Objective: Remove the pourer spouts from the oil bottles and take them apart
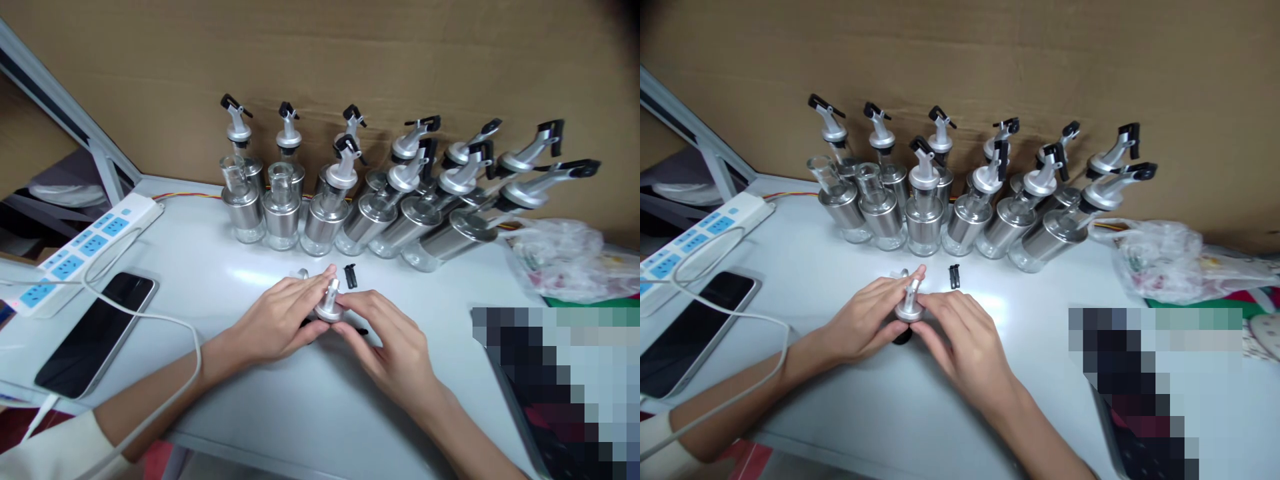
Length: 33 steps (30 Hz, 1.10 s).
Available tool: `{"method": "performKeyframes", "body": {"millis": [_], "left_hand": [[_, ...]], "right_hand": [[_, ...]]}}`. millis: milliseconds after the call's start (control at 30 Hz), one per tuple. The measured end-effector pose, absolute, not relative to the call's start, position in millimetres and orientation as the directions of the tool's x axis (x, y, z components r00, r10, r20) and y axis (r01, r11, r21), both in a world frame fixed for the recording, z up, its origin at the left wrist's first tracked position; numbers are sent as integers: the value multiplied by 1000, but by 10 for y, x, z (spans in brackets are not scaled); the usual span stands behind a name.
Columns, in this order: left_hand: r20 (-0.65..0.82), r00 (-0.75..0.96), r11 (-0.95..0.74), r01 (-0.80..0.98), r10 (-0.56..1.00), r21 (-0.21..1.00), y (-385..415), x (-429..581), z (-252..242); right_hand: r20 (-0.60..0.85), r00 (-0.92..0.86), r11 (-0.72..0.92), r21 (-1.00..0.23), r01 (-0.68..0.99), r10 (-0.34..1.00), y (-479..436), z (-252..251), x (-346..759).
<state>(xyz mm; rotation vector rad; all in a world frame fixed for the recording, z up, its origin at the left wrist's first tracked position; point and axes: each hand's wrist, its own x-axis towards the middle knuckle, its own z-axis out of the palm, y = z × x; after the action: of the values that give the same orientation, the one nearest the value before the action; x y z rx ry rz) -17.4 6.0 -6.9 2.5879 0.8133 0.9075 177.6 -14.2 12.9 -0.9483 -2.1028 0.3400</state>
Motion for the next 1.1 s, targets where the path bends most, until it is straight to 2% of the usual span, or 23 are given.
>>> {"method": "performKeyframes", "body": {"millis": [200,500,900,1100], "left_hand": [[571,583,-815,451,578,365,68,-182,-19],[658,466,-788,505,592,351,83,-173,-31],[648,470,-767,569,600,297,89,-174,34],[627,520,-790,546,580,279,94,-171,8]], "right_hand": [[560,-391,678,-527,512,730,-157,101,1783],[552,-362,655,-559,508,751,-155,150,1785],[507,-343,604,-554,573,791,-152,154,1782],[465,-304,552,-624,554,831,-157,159,1777]]}}
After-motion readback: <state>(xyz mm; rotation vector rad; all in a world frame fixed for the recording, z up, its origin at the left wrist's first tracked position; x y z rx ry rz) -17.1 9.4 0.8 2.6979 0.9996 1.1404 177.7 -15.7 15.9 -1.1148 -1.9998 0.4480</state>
